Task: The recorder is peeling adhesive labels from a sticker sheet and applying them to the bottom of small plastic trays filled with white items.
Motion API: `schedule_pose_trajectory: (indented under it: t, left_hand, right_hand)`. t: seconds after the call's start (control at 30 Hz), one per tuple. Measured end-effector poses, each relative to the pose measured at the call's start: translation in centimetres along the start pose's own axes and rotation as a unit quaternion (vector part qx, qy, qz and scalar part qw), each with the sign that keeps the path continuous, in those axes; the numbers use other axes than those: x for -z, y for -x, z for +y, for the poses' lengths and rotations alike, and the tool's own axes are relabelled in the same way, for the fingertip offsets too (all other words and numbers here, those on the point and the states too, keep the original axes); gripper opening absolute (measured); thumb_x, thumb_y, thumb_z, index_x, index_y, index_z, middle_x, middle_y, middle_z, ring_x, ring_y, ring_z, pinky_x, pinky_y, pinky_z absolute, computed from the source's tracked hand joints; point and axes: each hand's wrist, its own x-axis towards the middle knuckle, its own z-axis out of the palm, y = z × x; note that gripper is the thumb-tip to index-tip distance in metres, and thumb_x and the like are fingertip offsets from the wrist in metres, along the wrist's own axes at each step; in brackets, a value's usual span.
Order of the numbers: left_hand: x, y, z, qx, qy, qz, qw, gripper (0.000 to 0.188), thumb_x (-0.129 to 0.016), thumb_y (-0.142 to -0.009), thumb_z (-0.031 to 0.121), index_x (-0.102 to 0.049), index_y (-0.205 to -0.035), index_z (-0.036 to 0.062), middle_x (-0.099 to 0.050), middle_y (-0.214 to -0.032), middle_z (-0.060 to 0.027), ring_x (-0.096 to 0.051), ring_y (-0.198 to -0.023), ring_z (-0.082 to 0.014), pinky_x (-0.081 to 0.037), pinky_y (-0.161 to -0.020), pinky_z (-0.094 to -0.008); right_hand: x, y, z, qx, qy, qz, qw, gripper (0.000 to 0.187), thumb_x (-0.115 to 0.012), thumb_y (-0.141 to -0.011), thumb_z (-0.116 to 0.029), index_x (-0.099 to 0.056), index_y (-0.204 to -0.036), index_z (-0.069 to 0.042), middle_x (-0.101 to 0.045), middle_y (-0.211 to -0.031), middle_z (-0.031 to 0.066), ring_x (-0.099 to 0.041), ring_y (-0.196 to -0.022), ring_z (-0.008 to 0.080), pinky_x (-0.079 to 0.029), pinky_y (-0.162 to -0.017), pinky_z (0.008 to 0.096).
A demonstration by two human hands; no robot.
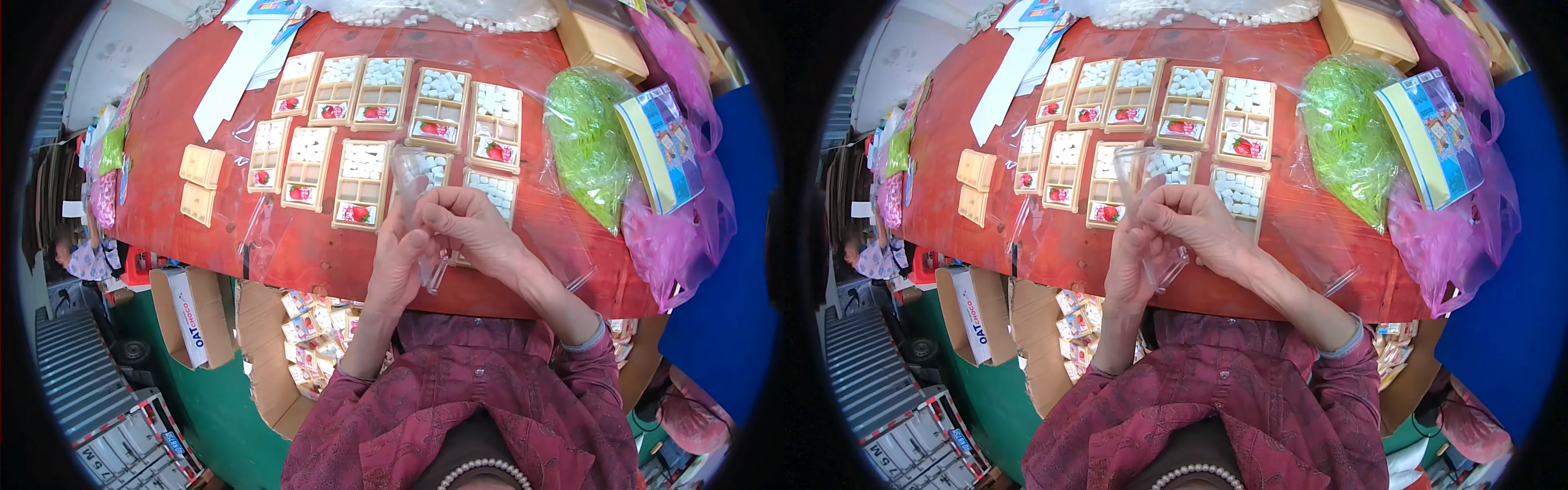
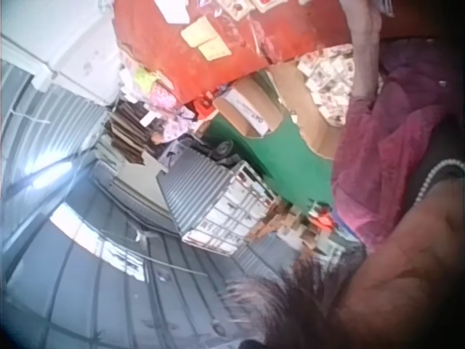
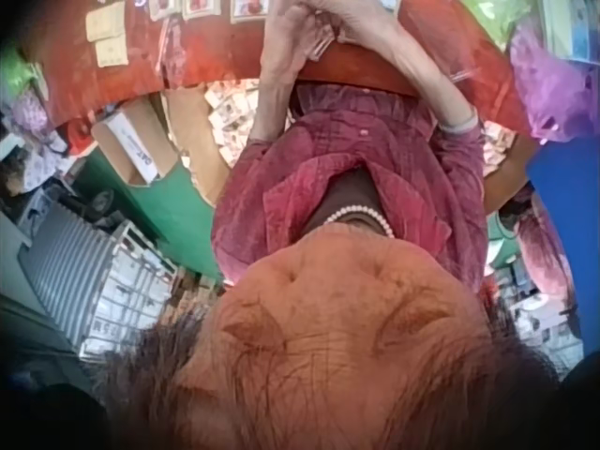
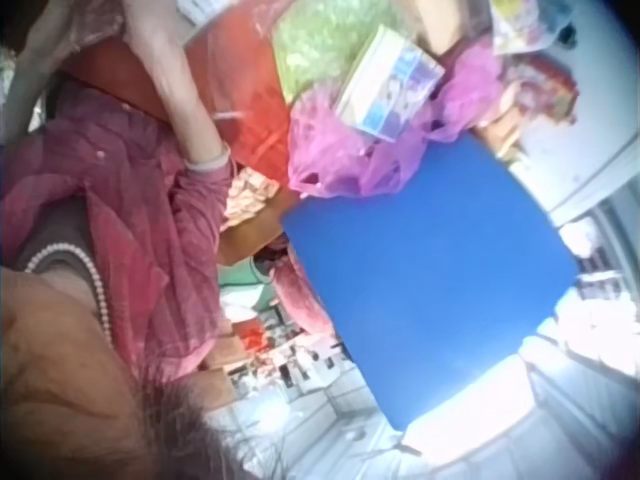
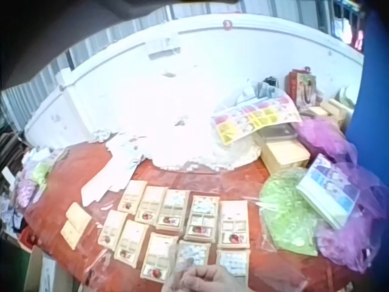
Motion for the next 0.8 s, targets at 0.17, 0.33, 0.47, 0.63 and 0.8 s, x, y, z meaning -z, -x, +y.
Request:
schedule_pose_trajectory:
  t: [0.17, 0.33, 0.47, 0.63, 0.8]
  left_hand:
    - [-0.4, 0.0, -0.4, 0.027, -0.024, 0.019, 0.999, 0.090, -0.079, -0.073, 0.032, -0.028, -0.140, -0.0011, -0.048, -0.125, -0.0081, -0.050, -0.112, -0.0151, -0.044, -0.092, -0.0283]
    - [-0.7, -0.2, -0.7, 0.048, -0.019, 0.007, 0.999, 0.085, -0.079, -0.074, 0.031, -0.032, -0.137, -0.0002, -0.048, -0.125, -0.0081, -0.050, -0.114, -0.0171, -0.043, -0.094, -0.0312]
    - [-2.4, -0.1, -0.1, 0.050, -0.010, 0.023, 0.998, 0.063, -0.076, -0.077, 0.029, -0.043, -0.122, 0.0009, -0.051, -0.099, 0.0013, -0.049, -0.085, -0.0053, -0.045, -0.074, -0.0210]
    - [-1.1, 0.0, -0.6, 0.054, -0.011, 0.016, 0.998, 0.068, -0.077, -0.077, 0.028, -0.040, -0.126, -0.0003, -0.052, -0.107, -0.0021, -0.053, -0.093, -0.0088, -0.047, -0.081, -0.0249]
    - [-0.4, 0.3, -0.9, 0.056, -0.024, -0.007, 0.998, 0.077, -0.077, -0.076, 0.029, -0.036, -0.134, -0.0007, -0.052, -0.114, -0.0052, -0.052, -0.105, -0.0142, -0.044, -0.090, -0.0303]
  right_hand:
    - [0.4, -0.4, -0.4, 0.054, 0.000, 0.026, 0.998, 0.021, -0.066, -0.087, -0.022, -0.063, -0.090, -0.001, -0.063, -0.075, 0.0023, -0.059, -0.063, 0.0078, -0.050, -0.052, 0.0214]
    - [1.5, -0.3, -0.1, 0.043, -0.039, 0.018, 0.998, 0.020, -0.067, -0.086, -0.020, -0.064, -0.091, -0.001, -0.064, -0.077, 0.0031, -0.060, -0.064, 0.0089, -0.051, -0.053, 0.0220]
    - [1.6, -0.2, 0.2, 0.034, -0.064, 0.020, 0.997, 0.017, -0.065, -0.088, -0.019, -0.063, -0.090, -0.002, -0.063, -0.076, 0.0025, -0.060, -0.065, 0.0085, -0.051, -0.055, 0.0215]
    - [1.1, 0.1, -0.1, 0.031, 0.032, 0.021, 0.999, 0.017, -0.062, -0.090, -0.020, -0.061, -0.090, -0.003, -0.057, -0.075, -0.0008, -0.053, -0.070, 0.0064, -0.044, -0.061, 0.0209]
    - [0.0, 0.8, -1.6, 0.050, 0.160, 0.018, 0.986, 0.017, -0.058, -0.092, -0.020, -0.058, -0.084, -0.005, -0.054, -0.073, -0.0040, -0.049, -0.067, 0.0032, -0.038, -0.059, 0.0182]
